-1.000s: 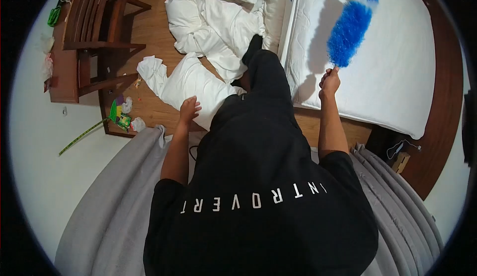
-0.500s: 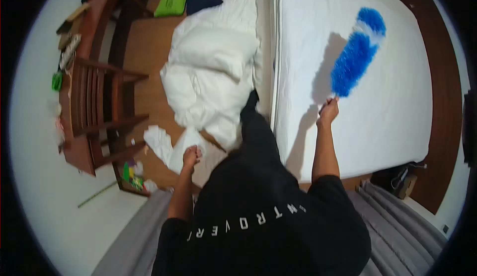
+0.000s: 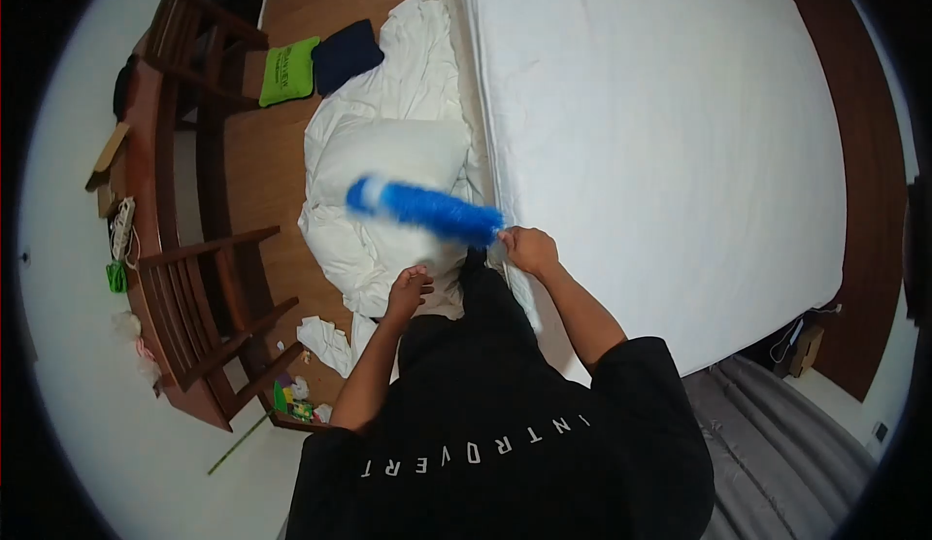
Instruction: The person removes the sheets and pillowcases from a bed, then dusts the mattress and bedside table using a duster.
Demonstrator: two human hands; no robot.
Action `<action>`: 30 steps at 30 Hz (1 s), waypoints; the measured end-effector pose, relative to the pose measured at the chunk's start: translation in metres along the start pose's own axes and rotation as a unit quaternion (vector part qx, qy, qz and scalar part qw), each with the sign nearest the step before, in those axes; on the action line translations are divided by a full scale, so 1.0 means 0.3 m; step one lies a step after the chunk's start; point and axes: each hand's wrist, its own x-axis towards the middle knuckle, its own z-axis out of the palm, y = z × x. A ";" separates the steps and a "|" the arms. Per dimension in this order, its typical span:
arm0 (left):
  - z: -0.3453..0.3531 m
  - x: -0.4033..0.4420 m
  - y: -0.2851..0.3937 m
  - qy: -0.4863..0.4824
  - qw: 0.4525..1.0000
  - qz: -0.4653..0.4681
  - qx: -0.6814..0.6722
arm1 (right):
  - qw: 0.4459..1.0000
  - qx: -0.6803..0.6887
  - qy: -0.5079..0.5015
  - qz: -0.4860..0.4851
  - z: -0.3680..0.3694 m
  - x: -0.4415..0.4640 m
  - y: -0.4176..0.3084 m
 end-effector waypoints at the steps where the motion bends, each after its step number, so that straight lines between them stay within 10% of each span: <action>1: 0.004 0.002 0.031 0.008 1.000 -0.013 0.019 | 0.999 -0.031 -0.011 -0.023 -0.032 0.001 -0.009; 7: 0.007 0.054 0.161 -0.001 0.998 0.001 0.063 | 0.966 0.131 0.222 0.004 -0.275 0.073 0.095; 16: 0.067 0.064 0.295 -0.040 0.989 0.045 0.134 | 0.631 0.542 0.548 0.093 -0.586 0.039 0.313; 19: 0.070 0.055 0.329 -0.034 0.989 0.051 0.137 | 0.710 0.395 0.511 0.280 -0.184 0.106 0.408; 21: 0.066 0.064 0.339 -0.027 0.989 0.051 0.135 | 0.926 0.168 0.179 0.286 0.088 0.055 0.362; 30: 0.127 0.115 0.423 -0.075 0.983 0.076 0.152 | 0.972 0.089 0.134 0.174 0.064 -0.176 0.209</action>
